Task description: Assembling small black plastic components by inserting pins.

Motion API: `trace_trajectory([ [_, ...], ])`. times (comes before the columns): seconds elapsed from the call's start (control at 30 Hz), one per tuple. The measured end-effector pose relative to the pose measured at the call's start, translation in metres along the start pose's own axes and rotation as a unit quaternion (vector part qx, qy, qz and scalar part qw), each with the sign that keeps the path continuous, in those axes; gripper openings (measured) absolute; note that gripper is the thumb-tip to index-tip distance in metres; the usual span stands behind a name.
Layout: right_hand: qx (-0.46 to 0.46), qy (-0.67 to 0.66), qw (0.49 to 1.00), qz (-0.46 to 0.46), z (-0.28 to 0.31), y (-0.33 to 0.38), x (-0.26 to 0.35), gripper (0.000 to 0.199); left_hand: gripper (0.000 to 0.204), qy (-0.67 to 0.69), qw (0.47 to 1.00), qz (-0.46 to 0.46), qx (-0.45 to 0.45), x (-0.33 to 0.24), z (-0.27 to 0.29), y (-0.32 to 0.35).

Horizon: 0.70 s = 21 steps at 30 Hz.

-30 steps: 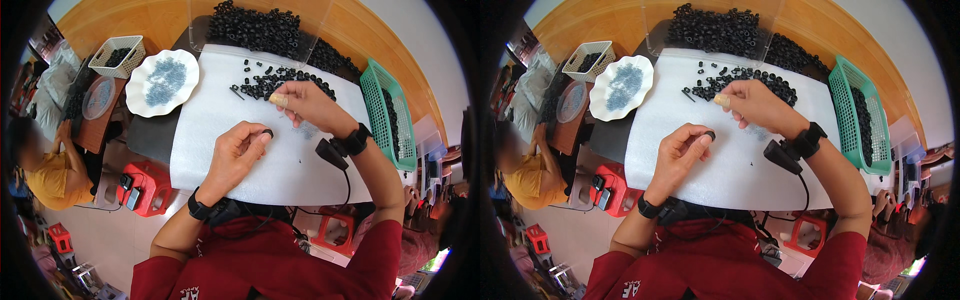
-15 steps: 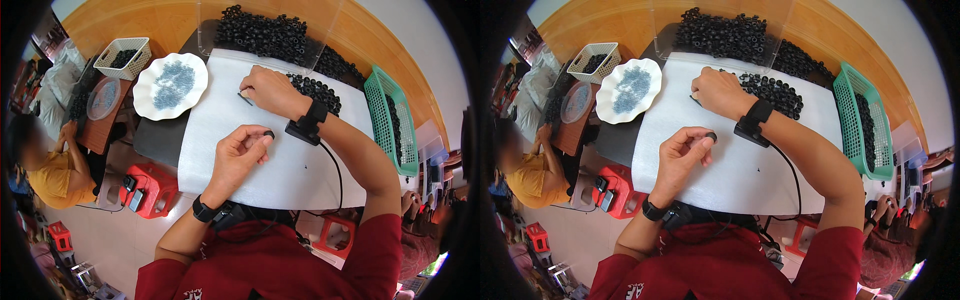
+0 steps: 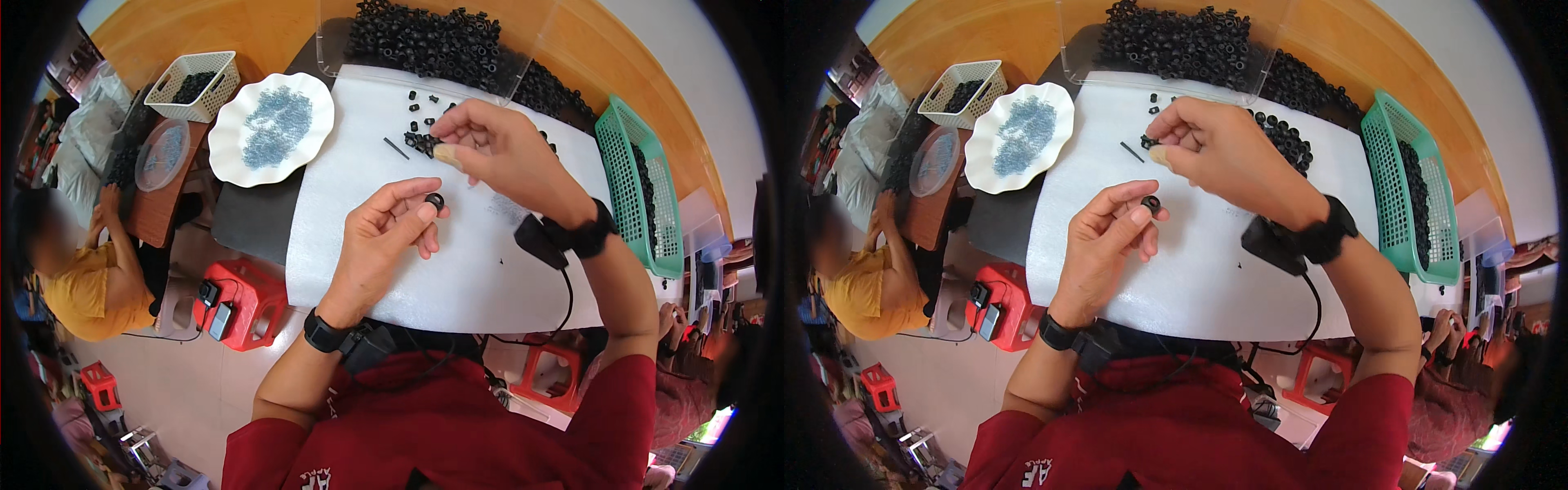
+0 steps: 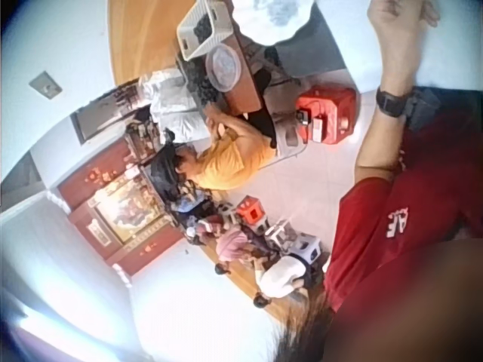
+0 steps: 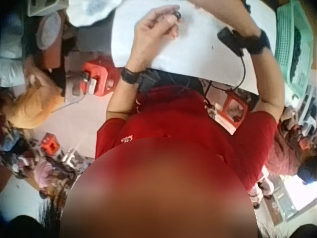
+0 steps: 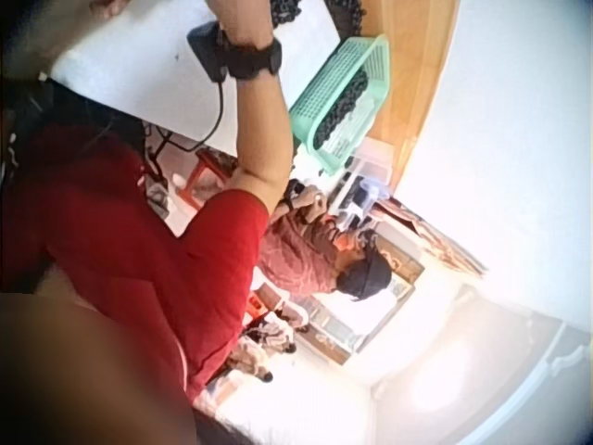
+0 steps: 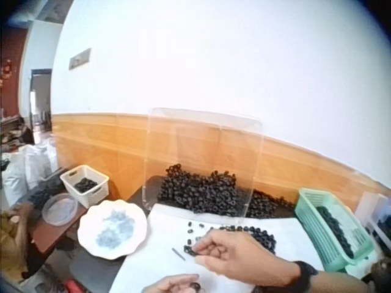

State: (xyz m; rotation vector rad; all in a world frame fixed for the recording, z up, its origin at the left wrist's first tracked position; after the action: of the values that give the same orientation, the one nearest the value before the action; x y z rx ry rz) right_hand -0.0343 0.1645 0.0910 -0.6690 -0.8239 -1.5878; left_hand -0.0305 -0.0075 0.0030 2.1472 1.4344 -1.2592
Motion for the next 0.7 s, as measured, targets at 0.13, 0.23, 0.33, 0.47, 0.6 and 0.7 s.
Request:
trace_trajectory([
  [0.13,0.030,-0.094,0.993,-0.069,0.002,0.031,-0.010,0.022,0.027,0.020,1.000,0.013,0.001,0.000,0.001,0.001],
  [0.23,-0.016,0.009,1.000,0.010,0.001,0.039,-0.027,0.020,0.027,0.010,1.000,0.010,0.014,0.002,0.000,0.001],
  [0.33,-0.016,0.110,0.993,0.026,0.001,0.047,-0.043,0.019,0.027,-0.003,1.000,0.004,0.026,0.003,-0.002,0.001],
  [0.47,-0.031,0.135,0.988,0.070,-0.004,0.051,-0.058,0.019,0.026,-0.017,1.000,-0.002,0.021,0.004,-0.001,0.001],
  [0.6,-0.055,0.122,0.990,0.043,0.010,0.051,-0.058,0.018,0.025,-0.047,0.999,-0.006,0.025,0.004,-0.004,0.003],
  [0.7,-0.093,0.122,0.988,-0.012,0.033,0.050,-0.057,0.014,0.023,-0.106,0.992,0.012,0.071,0.003,-0.008,0.005],
])
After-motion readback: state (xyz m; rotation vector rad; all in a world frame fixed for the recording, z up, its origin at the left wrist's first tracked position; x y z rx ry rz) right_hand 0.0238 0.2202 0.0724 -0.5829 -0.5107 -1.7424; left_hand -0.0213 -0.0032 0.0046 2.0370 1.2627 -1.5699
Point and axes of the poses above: each hand's wrist, its own y-axis away from the middle knuckle, its own z-axis out of the back of the hand, x = y × z, the point moved 2 cm from there along -y, towards the middle knuckle, and after that the axes turned 15 degrees about -z, right-handed, at the moved point
